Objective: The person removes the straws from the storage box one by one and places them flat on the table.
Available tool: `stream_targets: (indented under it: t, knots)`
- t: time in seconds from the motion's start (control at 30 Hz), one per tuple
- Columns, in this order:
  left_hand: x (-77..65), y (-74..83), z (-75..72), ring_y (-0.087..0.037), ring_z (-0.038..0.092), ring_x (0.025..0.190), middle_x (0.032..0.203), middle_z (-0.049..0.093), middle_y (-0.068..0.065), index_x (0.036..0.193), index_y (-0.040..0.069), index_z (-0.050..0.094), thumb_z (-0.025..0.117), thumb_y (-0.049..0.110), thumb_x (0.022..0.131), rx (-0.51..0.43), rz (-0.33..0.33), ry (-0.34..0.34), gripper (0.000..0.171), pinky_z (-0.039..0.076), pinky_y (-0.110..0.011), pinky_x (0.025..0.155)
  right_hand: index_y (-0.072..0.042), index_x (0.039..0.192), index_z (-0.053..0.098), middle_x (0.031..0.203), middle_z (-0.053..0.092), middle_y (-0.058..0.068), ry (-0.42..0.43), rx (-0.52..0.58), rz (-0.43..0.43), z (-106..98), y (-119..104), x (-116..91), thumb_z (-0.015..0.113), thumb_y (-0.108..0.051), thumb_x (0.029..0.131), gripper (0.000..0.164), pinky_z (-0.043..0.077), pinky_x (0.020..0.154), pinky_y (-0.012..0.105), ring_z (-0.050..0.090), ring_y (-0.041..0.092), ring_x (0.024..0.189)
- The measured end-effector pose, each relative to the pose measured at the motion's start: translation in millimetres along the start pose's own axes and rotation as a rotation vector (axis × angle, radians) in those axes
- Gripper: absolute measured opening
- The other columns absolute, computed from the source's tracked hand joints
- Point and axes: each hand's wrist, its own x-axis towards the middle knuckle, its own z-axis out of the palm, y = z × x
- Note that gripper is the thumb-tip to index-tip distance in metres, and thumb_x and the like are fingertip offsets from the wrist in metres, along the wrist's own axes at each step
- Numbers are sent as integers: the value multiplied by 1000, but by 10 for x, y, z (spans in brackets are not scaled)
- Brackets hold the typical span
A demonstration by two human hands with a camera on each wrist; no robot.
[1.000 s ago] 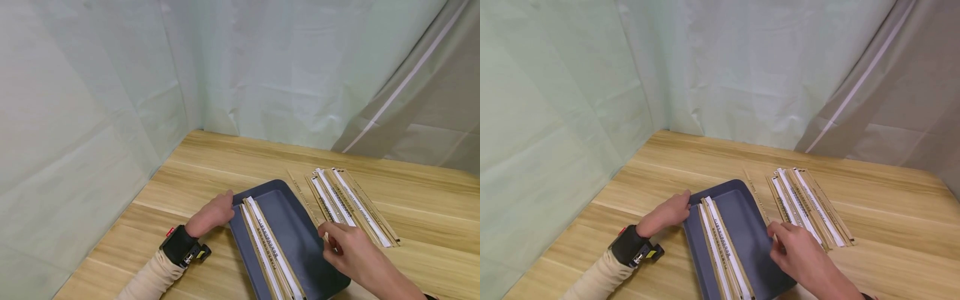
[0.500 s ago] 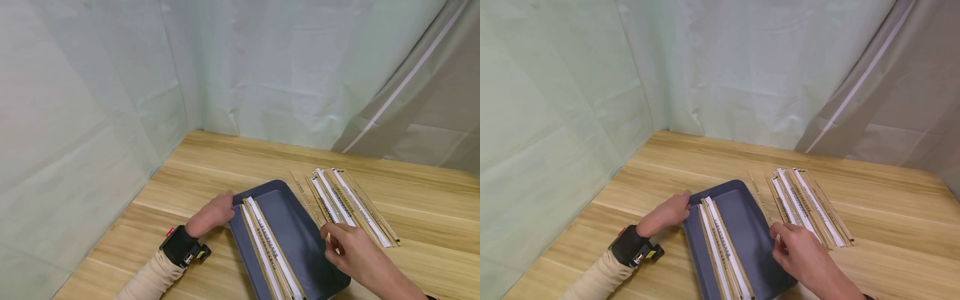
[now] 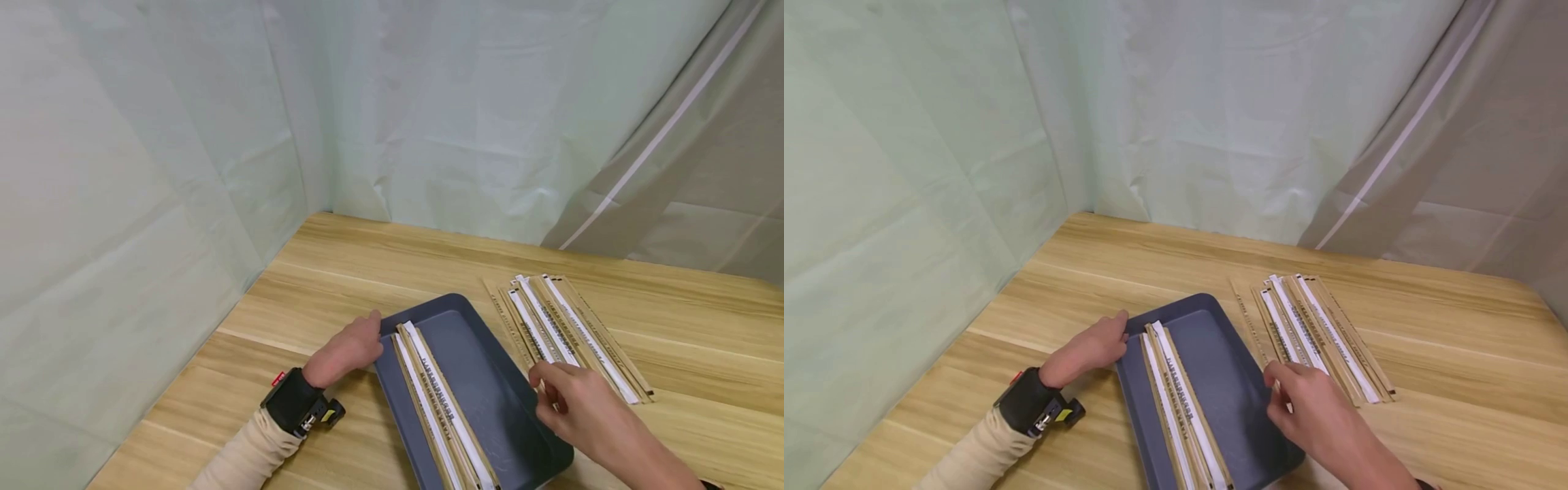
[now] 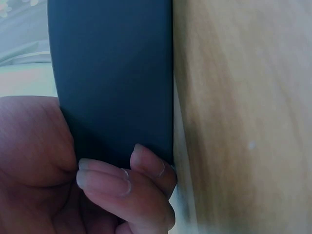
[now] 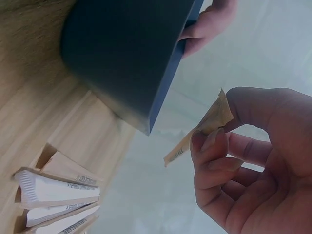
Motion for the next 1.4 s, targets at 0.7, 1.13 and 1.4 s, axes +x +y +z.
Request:
stream_targets:
  t: [0.7,1.13,1.4]
  knots:
    - [-1,25,-8,-22,52,66,81,53,-12,121,-8,46,52,0,87,13,-26,0,36,40,-30,53,-19,76,54,63,38,-22,22,-72,20,58,172,-67,67,11,59,37,28,48,10,34,-7,55]
    - [10,8,7,-22,52,66,84,55,-12,127,-9,44,52,-1,87,8,-27,-3,42,40,-30,54,-19,73,54,62,40,-21,23,-108,37,119,259,-128,68,10,57,37,30,47,14,34,-7,56]
    - [10,7,2,-22,52,70,95,58,-16,138,-12,36,51,-1,87,2,-19,-10,54,40,-31,57,-19,72,55,63,44,-20,4,-99,33,127,313,-156,70,12,57,37,32,46,15,36,-7,56]
